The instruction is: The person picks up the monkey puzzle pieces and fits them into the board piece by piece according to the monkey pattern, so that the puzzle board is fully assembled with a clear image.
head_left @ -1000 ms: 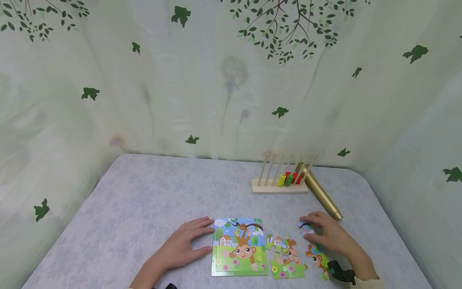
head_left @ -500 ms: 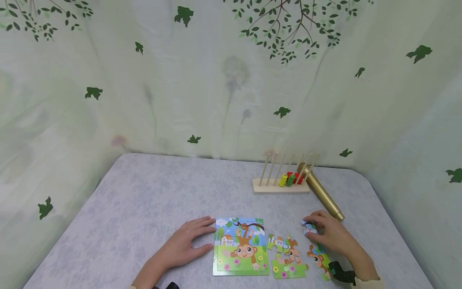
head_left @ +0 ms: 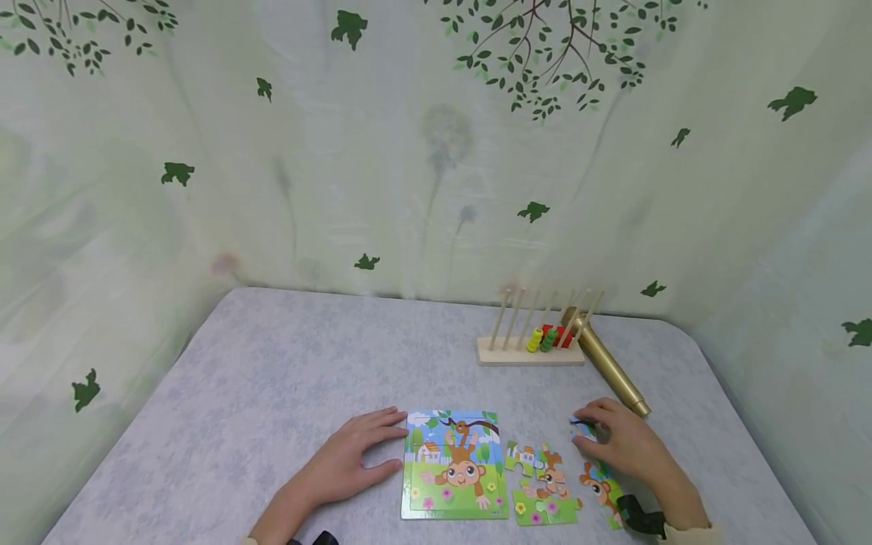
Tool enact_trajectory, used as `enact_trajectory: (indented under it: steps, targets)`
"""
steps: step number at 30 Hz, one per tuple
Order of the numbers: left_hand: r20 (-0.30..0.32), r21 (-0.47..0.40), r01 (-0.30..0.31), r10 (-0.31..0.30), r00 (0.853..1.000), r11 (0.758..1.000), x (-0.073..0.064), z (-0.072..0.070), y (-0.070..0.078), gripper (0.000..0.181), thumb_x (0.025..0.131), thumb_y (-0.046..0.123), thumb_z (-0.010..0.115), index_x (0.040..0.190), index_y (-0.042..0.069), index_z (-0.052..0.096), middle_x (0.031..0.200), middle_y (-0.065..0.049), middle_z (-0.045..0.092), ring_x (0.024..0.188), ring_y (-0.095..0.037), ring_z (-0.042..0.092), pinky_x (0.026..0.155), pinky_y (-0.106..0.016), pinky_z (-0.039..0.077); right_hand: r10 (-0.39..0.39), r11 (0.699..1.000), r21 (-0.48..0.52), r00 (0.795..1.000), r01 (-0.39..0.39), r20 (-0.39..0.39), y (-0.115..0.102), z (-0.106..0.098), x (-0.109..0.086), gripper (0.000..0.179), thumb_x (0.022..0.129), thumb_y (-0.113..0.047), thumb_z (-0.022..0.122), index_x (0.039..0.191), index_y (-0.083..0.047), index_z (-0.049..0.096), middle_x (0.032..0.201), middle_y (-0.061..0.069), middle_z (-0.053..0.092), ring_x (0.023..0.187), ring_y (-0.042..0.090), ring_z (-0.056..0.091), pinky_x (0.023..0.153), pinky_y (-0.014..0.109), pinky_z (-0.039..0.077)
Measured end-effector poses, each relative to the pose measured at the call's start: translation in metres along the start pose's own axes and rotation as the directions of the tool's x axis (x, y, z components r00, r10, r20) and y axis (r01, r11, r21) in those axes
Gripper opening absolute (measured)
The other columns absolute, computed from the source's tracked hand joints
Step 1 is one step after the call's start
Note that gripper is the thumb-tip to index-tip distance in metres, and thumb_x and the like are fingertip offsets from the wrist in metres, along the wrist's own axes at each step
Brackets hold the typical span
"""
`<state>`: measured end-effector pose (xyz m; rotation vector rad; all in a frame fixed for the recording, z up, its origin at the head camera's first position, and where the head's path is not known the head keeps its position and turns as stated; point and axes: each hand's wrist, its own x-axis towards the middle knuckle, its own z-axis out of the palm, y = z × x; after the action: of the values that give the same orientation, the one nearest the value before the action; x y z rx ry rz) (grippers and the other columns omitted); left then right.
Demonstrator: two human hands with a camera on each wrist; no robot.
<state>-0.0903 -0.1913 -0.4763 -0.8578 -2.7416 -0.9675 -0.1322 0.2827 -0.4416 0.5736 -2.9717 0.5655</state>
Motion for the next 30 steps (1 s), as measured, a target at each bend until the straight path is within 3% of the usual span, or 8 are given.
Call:
enact_trajectory:
  steps: [12,19,30]
  targets:
    - [0.028,-0.022,0.026,-0.025,0.999,0.999,0.001,-0.001,0.001,0.043,0.095,0.044,0.073,0.133,0.023,0.070,0.152,0.004,0.056,0.145,-0.023,0.048,0.113,-0.056,0.043,0.013,1.000,-0.023,0.999,-0.014,-0.034,0.000,0.001,0.000,0.035,0.085,-0.043,0.085,0.110,-0.020,0.076,0.113,-0.002,0.072,0.102,0.022,0.069,0.085,0.046,0.059]
    - [0.023,-0.020,0.014,-0.014,1.000,1.000,0.000,-0.001,0.000,0.043,0.096,0.044,0.072,0.133,0.023,0.070,0.152,0.004,0.056,0.145,-0.023,0.049,0.113,-0.056,0.043,0.025,0.999,-0.023,0.998,-0.027,-0.066,-0.003,0.000,0.002,0.033,0.085,-0.040,0.085,0.110,-0.021,0.076,0.111,-0.005,0.072,0.093,0.013,0.067,0.078,0.039,0.059]
    - [0.009,-0.009,0.003,-0.003,1.000,1.000,0.000,-0.001,-0.001,0.042,0.097,0.045,0.071,0.133,0.023,0.070,0.151,0.004,0.057,0.144,-0.024,0.050,0.111,-0.057,0.044,-0.064,0.998,-0.022,0.990,0.062,-0.122,-0.012,-0.003,0.001,0.031,0.083,-0.032,0.088,0.110,-0.022,0.076,0.108,-0.009,0.072,0.090,0.011,0.068,0.076,0.033,0.060]
